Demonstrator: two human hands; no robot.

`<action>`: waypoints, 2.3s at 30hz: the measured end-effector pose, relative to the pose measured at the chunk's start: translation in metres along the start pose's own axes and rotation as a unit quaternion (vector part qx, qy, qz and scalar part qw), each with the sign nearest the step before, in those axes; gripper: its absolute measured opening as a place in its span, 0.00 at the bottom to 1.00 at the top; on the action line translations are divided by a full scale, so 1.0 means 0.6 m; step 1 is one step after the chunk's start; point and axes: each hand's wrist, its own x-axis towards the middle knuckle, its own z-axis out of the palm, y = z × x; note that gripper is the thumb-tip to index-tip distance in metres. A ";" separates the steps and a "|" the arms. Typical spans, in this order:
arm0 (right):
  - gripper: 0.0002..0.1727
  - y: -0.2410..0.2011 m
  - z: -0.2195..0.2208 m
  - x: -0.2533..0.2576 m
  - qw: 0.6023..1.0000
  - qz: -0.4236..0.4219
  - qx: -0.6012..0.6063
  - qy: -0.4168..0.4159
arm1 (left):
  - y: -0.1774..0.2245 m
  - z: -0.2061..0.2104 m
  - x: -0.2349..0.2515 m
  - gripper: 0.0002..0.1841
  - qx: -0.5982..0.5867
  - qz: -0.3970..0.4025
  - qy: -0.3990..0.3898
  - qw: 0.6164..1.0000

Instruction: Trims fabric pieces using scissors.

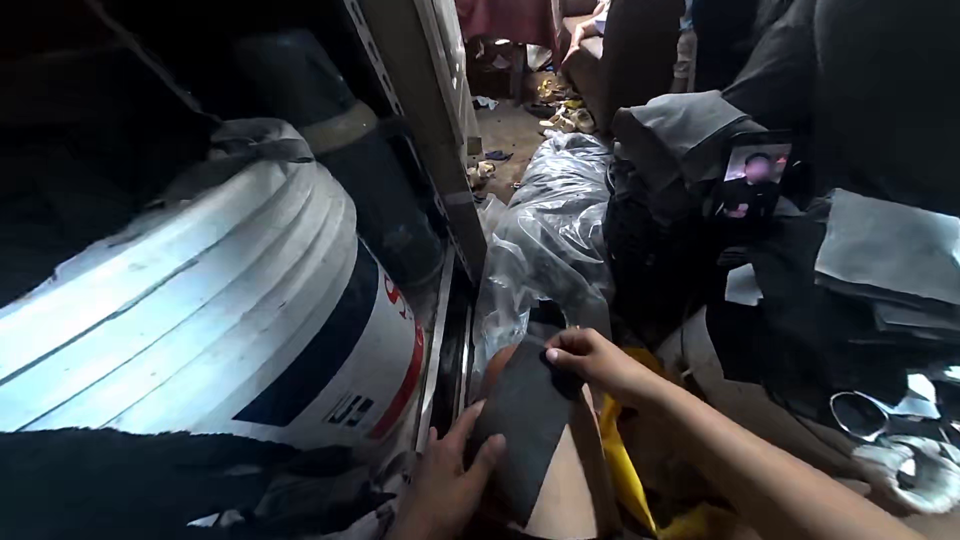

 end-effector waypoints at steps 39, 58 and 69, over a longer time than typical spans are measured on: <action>0.29 0.051 0.042 -0.042 0.978 0.031 0.158 0.133 | -0.052 0.061 -0.061 0.19 -0.222 0.034 0.222 0.949; 0.10 0.057 0.057 -0.037 0.977 -0.022 0.080 0.194 | -0.051 0.072 -0.056 0.45 -0.185 0.021 0.301 0.935; 0.33 0.064 0.072 -0.038 0.953 0.106 0.156 0.235 | -0.008 0.055 -0.021 0.39 -0.051 -0.070 0.229 0.970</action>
